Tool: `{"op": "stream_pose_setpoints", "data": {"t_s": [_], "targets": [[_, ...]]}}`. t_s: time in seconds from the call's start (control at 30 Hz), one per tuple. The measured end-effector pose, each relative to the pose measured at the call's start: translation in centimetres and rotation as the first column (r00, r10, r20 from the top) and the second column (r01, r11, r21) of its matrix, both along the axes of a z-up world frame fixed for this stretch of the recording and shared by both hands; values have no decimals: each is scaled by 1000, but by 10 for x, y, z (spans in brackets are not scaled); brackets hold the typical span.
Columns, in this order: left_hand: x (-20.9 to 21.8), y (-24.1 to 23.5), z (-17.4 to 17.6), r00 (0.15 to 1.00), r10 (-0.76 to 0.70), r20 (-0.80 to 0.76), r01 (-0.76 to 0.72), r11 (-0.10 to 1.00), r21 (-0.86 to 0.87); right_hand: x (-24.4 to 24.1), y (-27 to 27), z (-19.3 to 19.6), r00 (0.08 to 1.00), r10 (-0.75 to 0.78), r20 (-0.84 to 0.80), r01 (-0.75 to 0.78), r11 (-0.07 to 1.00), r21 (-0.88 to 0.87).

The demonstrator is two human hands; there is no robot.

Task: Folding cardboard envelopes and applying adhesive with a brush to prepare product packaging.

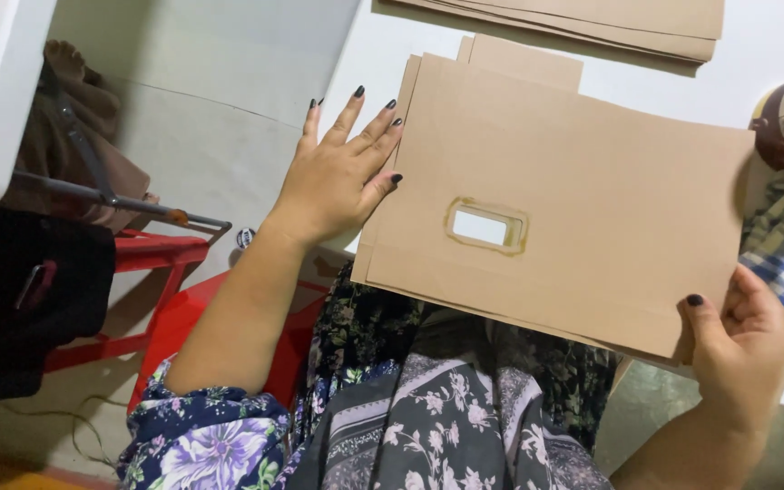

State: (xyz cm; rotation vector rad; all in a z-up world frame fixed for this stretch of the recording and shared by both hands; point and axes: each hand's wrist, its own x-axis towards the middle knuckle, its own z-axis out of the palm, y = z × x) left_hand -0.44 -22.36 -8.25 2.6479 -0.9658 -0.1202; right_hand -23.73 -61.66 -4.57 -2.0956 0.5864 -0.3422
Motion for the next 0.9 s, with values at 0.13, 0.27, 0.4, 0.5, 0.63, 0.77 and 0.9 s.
{"op": "stream_pose_setpoints", "data": {"t_s": [0.13,0.27,0.4,0.5,0.63,0.77,0.9], "targets": [[-1,-1,5,999,6,-33,-6,1000,9,-2,1,-4,999,34,41,-34,999,4],[-1,-1,4,1000,3,-17,-3,1000,0,-1,5,-4,996,68,65,-64,996,-59],[1,-2,2,1000,9,1,-9,1000,-9,-2,-5,-12,997,68,41,-64,994,-87],[7,-7,-1,1000,-5,13,5,1000,5,0,-2,-3,999,38,-23,-41,990,-137],[7,-5,-6,999,-6,49,7,999,-31,-1,-11,-12,994,107,28,-100,978,-183],[5,-6,-6,999,11,39,-9,998,-55,-11,-25,-30,997,64,43,-48,955,-294],[6,-4,-8,998,15,63,-9,996,-94,-8,-21,-27,995,88,50,-69,949,-309]]}}
